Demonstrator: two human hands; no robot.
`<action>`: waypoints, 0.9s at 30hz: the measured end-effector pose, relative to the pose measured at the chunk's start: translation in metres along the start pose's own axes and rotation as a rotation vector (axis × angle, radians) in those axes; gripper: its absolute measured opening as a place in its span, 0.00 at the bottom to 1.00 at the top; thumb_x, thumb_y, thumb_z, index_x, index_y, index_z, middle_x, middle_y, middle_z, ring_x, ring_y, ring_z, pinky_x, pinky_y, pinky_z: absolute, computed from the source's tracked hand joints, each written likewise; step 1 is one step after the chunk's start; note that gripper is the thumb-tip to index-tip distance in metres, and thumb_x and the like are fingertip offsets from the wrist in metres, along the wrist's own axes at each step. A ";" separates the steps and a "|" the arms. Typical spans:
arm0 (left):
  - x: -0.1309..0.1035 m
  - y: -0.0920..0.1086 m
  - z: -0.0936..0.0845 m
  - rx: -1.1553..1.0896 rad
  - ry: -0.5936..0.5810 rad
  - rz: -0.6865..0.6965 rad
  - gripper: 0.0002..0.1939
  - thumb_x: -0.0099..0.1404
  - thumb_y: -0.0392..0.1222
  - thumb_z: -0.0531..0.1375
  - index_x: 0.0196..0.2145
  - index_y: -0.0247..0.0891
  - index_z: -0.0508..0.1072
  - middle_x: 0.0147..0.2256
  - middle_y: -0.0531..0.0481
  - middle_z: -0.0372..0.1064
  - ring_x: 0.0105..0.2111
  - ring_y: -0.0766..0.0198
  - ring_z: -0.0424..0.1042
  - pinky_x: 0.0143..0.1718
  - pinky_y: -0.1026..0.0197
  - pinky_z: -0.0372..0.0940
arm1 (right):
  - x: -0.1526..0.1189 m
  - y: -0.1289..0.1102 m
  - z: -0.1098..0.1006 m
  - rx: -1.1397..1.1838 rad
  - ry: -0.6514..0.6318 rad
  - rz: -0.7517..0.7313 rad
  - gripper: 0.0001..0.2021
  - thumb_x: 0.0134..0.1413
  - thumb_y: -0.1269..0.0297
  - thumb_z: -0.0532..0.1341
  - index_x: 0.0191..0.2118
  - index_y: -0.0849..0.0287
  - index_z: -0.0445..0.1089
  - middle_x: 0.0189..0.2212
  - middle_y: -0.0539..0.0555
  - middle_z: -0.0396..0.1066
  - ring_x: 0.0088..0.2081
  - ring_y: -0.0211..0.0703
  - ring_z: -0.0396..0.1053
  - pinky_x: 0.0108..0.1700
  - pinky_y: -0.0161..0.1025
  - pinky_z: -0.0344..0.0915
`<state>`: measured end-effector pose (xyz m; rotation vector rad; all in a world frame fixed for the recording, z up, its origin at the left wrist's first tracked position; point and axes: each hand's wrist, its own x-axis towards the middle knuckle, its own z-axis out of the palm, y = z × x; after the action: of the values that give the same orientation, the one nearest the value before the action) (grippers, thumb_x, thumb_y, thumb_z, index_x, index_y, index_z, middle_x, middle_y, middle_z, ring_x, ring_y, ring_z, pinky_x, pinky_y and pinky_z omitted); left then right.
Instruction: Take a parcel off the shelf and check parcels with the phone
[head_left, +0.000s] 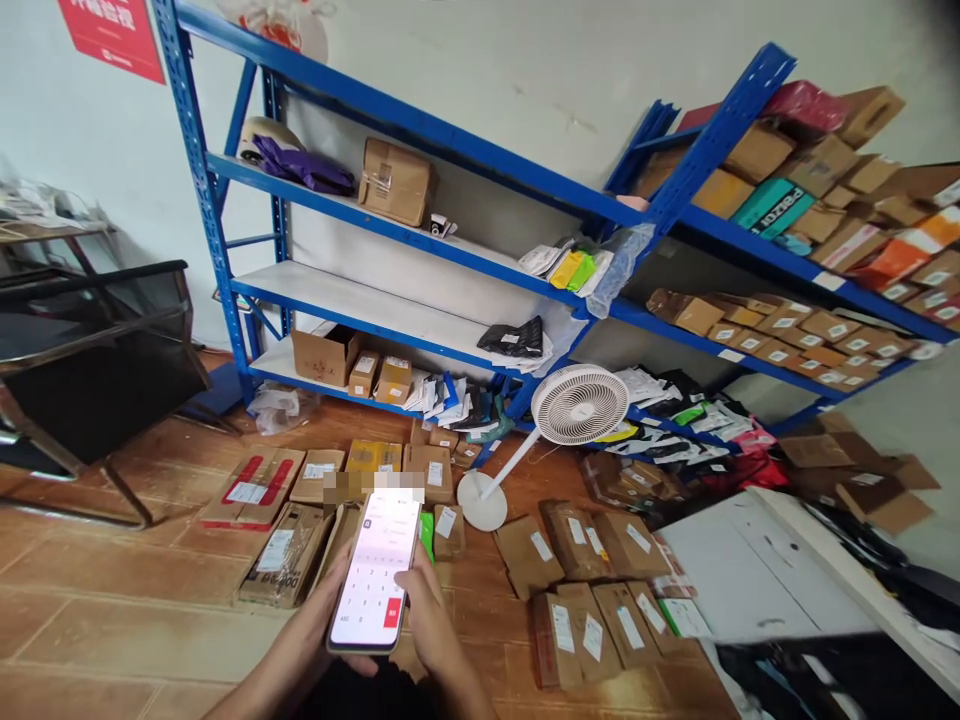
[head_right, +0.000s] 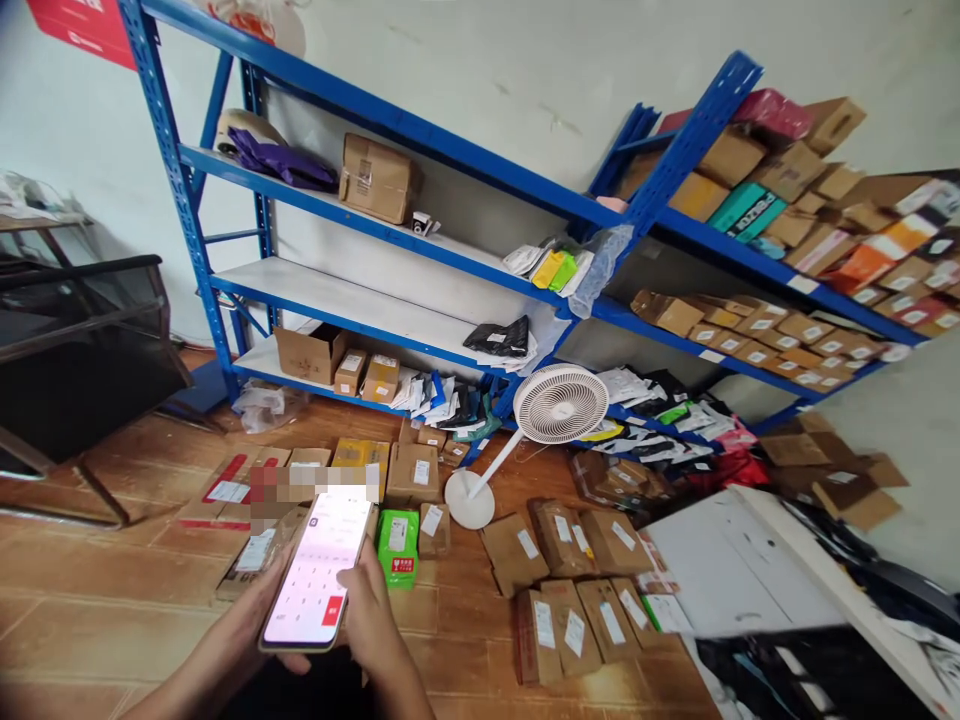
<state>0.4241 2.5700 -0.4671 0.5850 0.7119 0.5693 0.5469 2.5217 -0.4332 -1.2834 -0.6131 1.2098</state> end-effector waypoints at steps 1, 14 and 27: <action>-0.006 0.004 0.005 0.016 0.014 0.010 0.51 0.55 0.60 0.64 0.69 0.45 0.46 0.60 0.37 0.63 0.50 0.40 0.71 0.15 0.63 0.67 | 0.000 0.001 0.001 0.004 -0.004 0.005 0.26 0.39 0.62 0.55 0.49 0.58 0.72 0.35 0.50 0.78 0.37 0.48 0.72 0.39 0.40 0.66; -0.015 0.018 -0.001 0.025 0.020 -0.011 0.46 0.60 0.42 0.56 0.70 0.45 0.37 0.46 0.40 0.74 0.32 0.50 0.76 0.18 0.59 0.69 | 0.005 0.006 0.005 -0.024 -0.110 -0.019 0.30 0.37 0.66 0.57 0.53 0.57 0.68 0.41 0.51 0.78 0.43 0.51 0.73 0.45 0.43 0.67; -0.015 0.017 -0.006 0.069 0.019 0.012 0.51 0.54 0.46 0.65 0.69 0.46 0.42 0.43 0.41 0.76 0.25 0.56 0.74 0.16 0.62 0.67 | 0.002 0.015 -0.002 -0.041 -0.275 -0.041 0.40 0.36 0.71 0.59 0.61 0.56 0.56 0.48 0.53 0.75 0.45 0.49 0.72 0.44 0.41 0.66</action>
<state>0.4055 2.5746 -0.4532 0.6492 0.7490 0.5641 0.5443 2.5202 -0.4482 -1.1408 -0.8618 1.3571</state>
